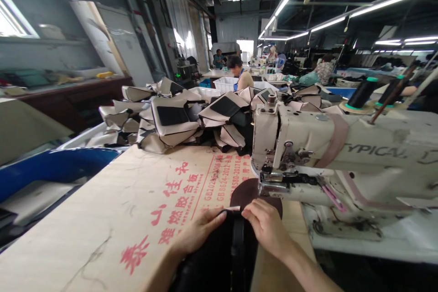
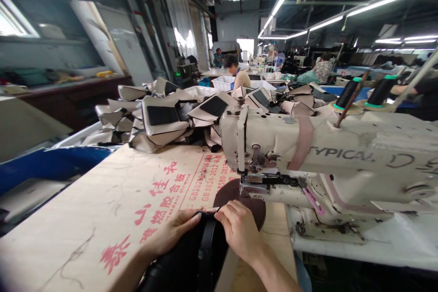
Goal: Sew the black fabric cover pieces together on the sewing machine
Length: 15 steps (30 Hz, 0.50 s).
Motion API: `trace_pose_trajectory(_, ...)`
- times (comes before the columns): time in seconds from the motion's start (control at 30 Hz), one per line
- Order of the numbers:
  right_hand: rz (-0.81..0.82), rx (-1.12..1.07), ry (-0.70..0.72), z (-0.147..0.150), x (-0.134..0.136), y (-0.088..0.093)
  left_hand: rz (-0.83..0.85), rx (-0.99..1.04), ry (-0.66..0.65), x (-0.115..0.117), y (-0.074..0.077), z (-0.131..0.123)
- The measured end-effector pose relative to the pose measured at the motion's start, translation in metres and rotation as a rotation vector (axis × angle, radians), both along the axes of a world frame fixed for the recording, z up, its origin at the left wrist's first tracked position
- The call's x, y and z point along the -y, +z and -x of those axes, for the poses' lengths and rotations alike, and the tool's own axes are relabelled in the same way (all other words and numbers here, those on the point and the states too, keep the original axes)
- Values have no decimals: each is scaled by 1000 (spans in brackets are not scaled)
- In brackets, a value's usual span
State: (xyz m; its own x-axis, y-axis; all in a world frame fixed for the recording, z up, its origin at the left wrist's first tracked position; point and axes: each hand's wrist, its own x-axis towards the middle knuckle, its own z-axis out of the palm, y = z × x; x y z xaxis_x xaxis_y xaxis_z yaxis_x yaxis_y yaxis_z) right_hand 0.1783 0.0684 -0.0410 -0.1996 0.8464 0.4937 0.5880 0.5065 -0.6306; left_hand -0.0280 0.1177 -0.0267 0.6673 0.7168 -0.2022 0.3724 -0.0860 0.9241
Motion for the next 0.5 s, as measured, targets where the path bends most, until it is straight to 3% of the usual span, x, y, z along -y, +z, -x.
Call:
trace_pose_trajectory(0.13,-2,-2,-10,-1,0,1,3,-16,32,-1,-3,-3)
trace_pose_trajectory(0.27,-19,-14,-32,-5,1,0,-277,-175,-23,0,10,-7)
trace_pose_trajectory(0.37,-30,-12,-26,-6,2,-1,-438,-303,-114,-2,18,-15)
trace_pose_trajectory(0.5,-39,4,21,-6,2,-1,-520,-527,-316,-12,33,-24)
